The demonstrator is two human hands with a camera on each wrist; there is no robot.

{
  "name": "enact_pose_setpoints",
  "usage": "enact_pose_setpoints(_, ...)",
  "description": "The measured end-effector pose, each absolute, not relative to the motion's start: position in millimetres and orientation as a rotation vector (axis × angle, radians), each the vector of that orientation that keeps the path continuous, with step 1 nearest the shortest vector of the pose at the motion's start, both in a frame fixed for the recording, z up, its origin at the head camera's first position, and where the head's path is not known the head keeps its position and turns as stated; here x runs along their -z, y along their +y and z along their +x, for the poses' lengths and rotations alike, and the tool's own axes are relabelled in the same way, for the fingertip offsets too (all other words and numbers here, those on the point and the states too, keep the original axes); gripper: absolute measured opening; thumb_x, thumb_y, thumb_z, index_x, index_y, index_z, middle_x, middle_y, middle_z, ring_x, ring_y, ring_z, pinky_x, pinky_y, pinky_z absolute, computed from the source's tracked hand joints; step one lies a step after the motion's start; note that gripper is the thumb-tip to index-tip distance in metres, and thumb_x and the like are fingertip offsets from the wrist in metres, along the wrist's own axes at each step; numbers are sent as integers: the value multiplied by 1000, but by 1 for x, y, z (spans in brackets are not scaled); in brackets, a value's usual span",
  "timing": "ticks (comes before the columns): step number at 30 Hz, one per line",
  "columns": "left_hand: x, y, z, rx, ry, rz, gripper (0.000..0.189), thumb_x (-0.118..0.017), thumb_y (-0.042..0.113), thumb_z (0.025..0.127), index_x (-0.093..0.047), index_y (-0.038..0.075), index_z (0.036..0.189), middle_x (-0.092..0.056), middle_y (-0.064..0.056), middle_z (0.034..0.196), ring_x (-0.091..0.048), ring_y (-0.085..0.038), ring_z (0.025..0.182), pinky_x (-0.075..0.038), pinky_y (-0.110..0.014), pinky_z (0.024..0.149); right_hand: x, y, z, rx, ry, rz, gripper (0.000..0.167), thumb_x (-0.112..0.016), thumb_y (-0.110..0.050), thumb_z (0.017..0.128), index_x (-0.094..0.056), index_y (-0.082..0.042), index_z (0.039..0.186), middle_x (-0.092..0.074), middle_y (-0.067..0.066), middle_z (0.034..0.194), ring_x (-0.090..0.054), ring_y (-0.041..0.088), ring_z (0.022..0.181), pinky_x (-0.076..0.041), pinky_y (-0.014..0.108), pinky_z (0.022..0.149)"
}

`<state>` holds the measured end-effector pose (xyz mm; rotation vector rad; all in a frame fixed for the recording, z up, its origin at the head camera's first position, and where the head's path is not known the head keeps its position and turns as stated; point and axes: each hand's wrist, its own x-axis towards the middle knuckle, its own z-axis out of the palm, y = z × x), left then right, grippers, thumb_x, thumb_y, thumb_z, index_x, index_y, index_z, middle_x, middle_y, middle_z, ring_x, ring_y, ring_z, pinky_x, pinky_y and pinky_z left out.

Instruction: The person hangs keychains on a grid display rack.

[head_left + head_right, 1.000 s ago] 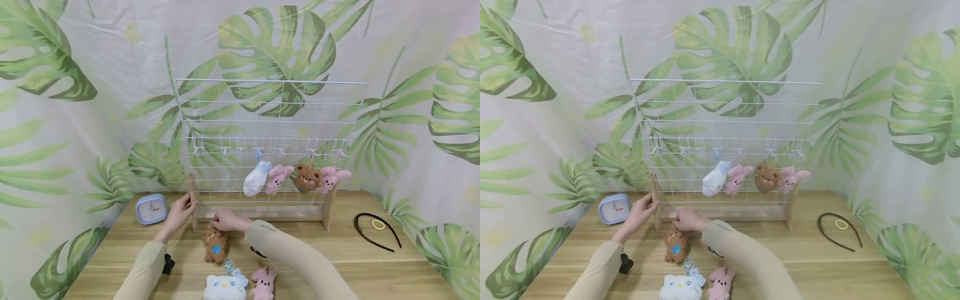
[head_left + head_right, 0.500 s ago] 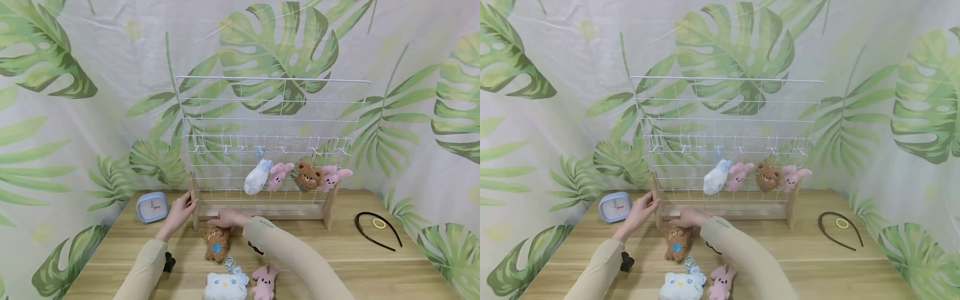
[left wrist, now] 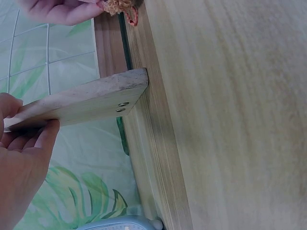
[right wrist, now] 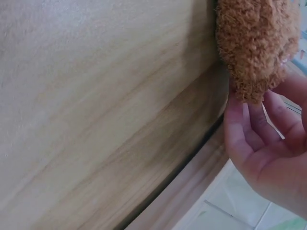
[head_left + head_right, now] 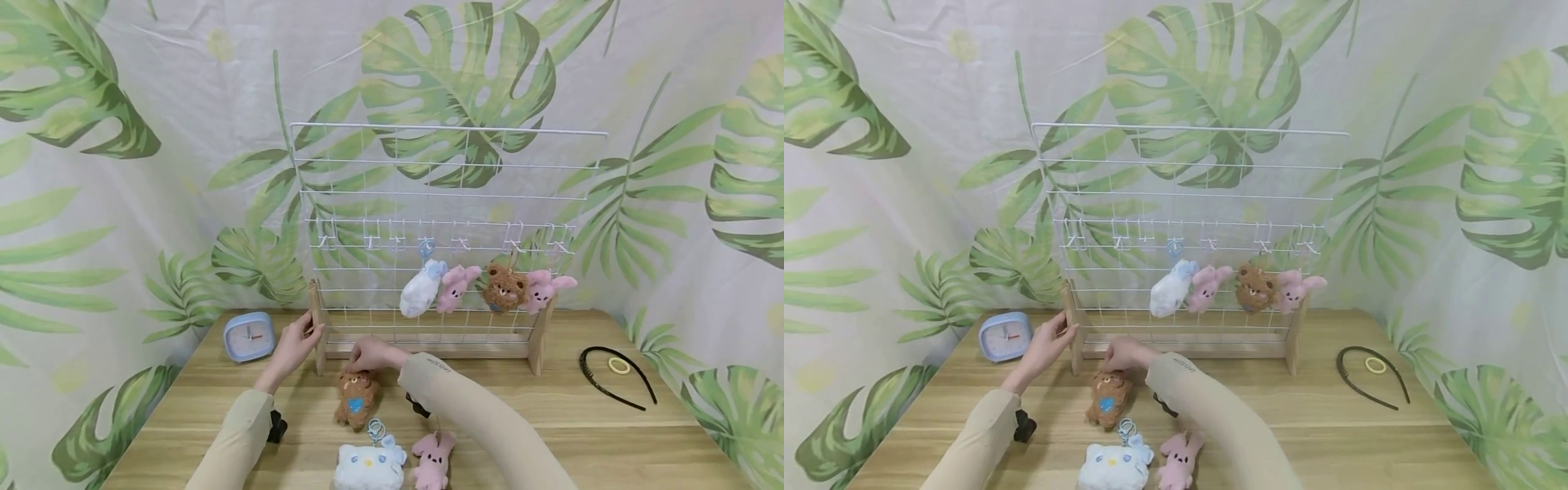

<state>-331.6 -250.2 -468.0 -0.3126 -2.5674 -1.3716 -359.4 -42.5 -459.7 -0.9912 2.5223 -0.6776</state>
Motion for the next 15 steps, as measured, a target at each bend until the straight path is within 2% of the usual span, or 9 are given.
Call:
enact_pose_setpoints(4, 468, -249, -332, 1379, -2570, -313, 33, -49, 15, 105, -54, -8, 128, -56, -33, 136, -52, -44, 132, -51, -54, 104, 456, -37, -358, 772, 2513, -1000, 17, -69, -12, 91, -75, -1, 80, -56, -9, 61, -42, 0, 53, -34, 11, 49)
enact_pose_setpoints(10, 468, -249, -333, 1386, -2573, -307, 40, -50, 16, 104, -50, -7, 137, -55, -32, 138, -53, -43, 131, -52, -52, 103, 441, -27, -351, 892, 2476, -1011, 11, -70, -11, 91, -76, -3, 89, -74, 8, 82, -49, 1, 60, -40, 11, 53)
enact_pose_setpoints(15, 469, -250, -332, 1376, -2572, -311, 45, -50, 19, 104, -46, -7, 142, -54, -32, 138, -53, -44, 131, -52, -52, 103, 427, -18, -342, 903, 2501, -1078, 11, -71, -15, 92, -77, -6, 89, -76, 7, 84, -51, -2, 61, -43, 9, 55)
